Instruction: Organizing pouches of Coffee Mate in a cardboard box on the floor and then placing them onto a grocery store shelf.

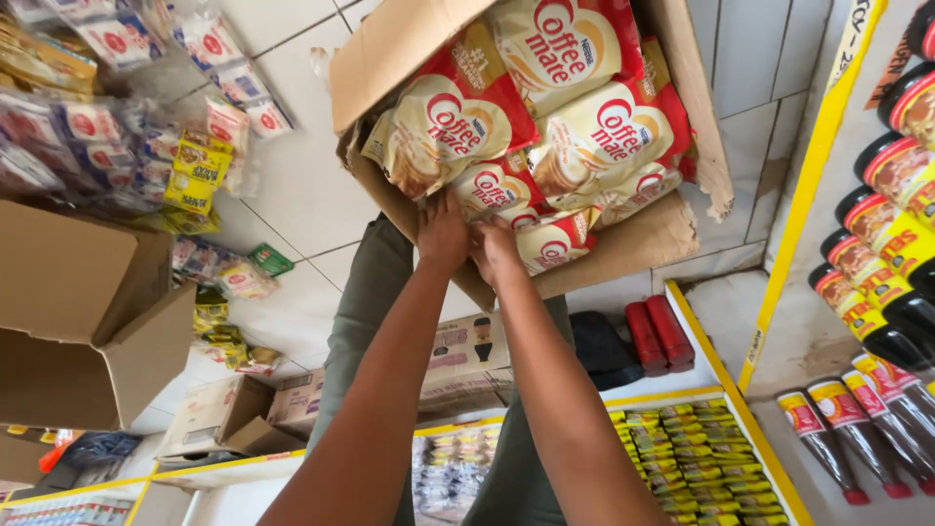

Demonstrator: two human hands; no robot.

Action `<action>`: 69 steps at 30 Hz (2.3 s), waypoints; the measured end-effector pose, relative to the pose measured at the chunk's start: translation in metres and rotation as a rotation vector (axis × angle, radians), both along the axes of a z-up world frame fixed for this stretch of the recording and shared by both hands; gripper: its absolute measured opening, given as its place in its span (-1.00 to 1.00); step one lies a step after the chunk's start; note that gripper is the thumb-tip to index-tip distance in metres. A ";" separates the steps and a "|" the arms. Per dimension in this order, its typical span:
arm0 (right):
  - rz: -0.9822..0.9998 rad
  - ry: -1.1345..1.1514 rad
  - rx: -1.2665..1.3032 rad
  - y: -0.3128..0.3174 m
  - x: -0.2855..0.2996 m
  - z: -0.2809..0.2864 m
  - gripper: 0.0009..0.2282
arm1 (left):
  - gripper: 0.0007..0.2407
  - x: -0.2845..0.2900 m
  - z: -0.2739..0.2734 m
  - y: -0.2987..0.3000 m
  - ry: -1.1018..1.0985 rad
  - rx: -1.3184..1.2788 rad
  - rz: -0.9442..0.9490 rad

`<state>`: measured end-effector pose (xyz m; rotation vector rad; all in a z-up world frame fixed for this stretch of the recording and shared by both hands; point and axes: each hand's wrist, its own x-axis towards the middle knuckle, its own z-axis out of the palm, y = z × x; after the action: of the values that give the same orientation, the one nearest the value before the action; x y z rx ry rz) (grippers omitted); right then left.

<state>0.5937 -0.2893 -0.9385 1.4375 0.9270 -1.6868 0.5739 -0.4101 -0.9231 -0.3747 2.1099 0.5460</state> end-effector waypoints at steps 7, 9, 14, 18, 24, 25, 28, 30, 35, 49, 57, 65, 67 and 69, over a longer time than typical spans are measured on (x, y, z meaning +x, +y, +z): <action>-0.006 -0.199 0.054 0.000 0.038 -0.053 -0.97 | -0.38 0.006 0.002 0.003 0.048 -0.068 -0.110; -0.039 -0.230 0.018 0.011 0.067 -0.096 -0.96 | -0.45 0.015 -0.005 -0.003 0.147 -0.082 -0.123; -0.146 -0.259 -0.057 0.007 0.070 -0.090 -0.94 | -0.77 -0.002 0.033 -0.013 0.180 -0.014 -0.070; -0.213 -0.227 -0.087 0.007 0.064 -0.055 -0.83 | -0.89 0.004 0.068 -0.005 0.322 0.037 -0.028; -0.241 -0.212 -0.129 0.020 0.078 -0.004 -0.74 | -0.77 0.035 0.115 0.009 0.439 0.163 -0.107; -0.260 -0.191 -0.175 0.024 0.084 0.004 -0.72 | -0.80 0.035 0.129 0.009 0.468 0.159 -0.154; -0.216 -0.146 -0.189 0.044 0.098 0.040 -0.73 | -0.82 0.029 0.180 0.012 0.325 0.261 -0.049; -0.205 -0.109 -0.180 0.051 0.067 0.111 -0.73 | -0.82 0.009 0.233 0.011 0.253 0.309 0.024; -0.209 -0.050 -0.221 0.079 0.052 0.240 -0.69 | -0.84 0.007 0.326 0.007 0.004 0.372 0.229; 0.408 0.065 -0.076 0.127 0.063 0.448 -0.85 | -0.78 0.102 0.417 -0.008 0.025 0.401 0.678; 0.509 0.437 0.038 0.116 -0.012 0.572 -0.83 | -0.79 0.000 0.570 -0.040 0.344 0.518 0.381; 0.552 0.849 0.292 0.126 -0.048 0.643 -0.90 | -0.77 -0.045 0.659 -0.042 0.721 0.544 0.162; 0.492 1.009 0.355 0.137 -0.055 0.641 -0.92 | -0.82 -0.062 0.693 -0.038 0.707 0.542 0.164; 0.434 1.094 0.363 0.139 -0.069 0.664 -0.93 | -0.84 -0.071 0.714 -0.030 0.858 0.581 0.112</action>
<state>0.5243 -0.1504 -0.2748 0.3108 2.0243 -1.9723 0.5030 -0.4405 -0.2092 0.1148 2.5705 1.5474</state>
